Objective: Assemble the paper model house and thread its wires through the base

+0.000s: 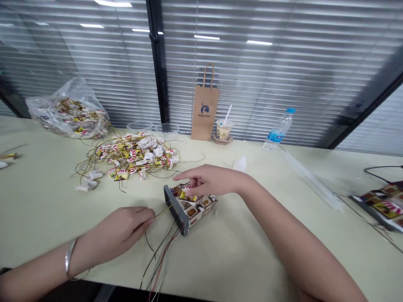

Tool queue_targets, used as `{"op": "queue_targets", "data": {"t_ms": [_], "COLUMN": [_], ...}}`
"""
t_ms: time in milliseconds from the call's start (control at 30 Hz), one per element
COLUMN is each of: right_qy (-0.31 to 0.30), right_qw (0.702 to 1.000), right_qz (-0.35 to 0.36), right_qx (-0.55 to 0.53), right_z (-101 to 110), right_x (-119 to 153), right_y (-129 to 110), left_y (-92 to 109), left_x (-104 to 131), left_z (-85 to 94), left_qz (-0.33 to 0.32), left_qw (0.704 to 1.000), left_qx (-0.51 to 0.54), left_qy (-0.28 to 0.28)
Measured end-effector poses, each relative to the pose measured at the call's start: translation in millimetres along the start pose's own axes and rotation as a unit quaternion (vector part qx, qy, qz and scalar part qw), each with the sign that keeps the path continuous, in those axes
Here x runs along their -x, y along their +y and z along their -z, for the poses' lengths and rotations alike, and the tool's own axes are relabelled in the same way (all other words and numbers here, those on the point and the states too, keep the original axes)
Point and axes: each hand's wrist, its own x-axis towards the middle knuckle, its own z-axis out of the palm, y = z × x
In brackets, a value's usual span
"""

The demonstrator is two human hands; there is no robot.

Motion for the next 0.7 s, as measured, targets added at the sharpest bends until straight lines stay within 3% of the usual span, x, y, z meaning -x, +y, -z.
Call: {"op": "queue_targets", "data": {"t_ms": [133, 267, 500, 700], "right_qy": [0.037, 0.066, 0.129, 0.122], "right_qw": [0.997, 0.980, 0.951, 0.943], "right_qz": [-0.038, -0.073, -0.118, -0.120], "right_qx": [0.059, 0.174, 0.256, 0.287], "right_z": [-5.6, -13.2, -24.4, -30.4], "right_x": [-5.2, -3.6, 4.5, 4.0], "right_y": [-0.8, -14.2, -35.3, -37.5], "left_y": [5.5, 5.7, 3.0, 5.4], "left_x": [-2.0, -0.8, 0.1, 2.0], "left_z": [-1.0, -5.3, -5.9, -8.9], "left_qz": [-0.017, -0.039, -0.047, -0.046], "left_qw": [1.000, 0.999, 0.999, 0.999], "left_qx": [-0.021, -0.022, -0.004, 0.005], "left_qy": [-0.011, 0.001, 0.007, -0.002]}}
